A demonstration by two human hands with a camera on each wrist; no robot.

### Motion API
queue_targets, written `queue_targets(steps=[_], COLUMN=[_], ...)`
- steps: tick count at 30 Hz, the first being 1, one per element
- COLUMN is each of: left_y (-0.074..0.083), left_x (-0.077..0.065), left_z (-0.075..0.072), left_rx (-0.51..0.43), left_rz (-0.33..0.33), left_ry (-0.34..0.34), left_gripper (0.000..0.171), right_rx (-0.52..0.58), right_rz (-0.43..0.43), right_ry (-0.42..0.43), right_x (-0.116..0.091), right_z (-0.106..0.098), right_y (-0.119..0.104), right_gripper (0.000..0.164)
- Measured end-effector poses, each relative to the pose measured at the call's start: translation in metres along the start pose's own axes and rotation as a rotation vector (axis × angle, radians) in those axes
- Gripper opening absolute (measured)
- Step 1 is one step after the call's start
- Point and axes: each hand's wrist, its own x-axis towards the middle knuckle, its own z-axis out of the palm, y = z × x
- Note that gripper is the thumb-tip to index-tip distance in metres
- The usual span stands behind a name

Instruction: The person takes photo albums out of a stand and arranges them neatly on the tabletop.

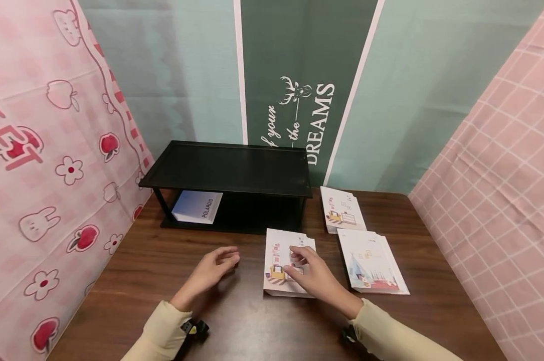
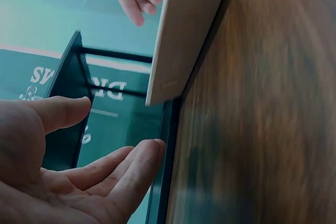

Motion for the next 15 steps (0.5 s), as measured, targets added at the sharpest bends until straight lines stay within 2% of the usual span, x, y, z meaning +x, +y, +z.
queue_targets(steps=[5, 10, 15], left_y=[0.001, 0.001, -0.005], left_x=[0.004, 0.007, 0.010], left_z=[-0.019, -0.040, -0.059], left_rx=[0.087, 0.179, 0.200], left_rz=[-0.017, -0.034, -0.040], left_ry=[0.064, 0.114, 0.163], left_gripper=[0.047, 0.052, 0.053], right_rx=[0.017, 0.035, 0.059], right_rz=[-0.026, -0.084, -0.101], right_ry=[-0.070, -0.097, -0.134], right_x=[0.014, 0.028, 0.042], right_z=[0.006, 0.014, 0.025], right_y=[-0.012, -0.022, -0.032], right_gripper=[0.061, 0.064, 0.064])
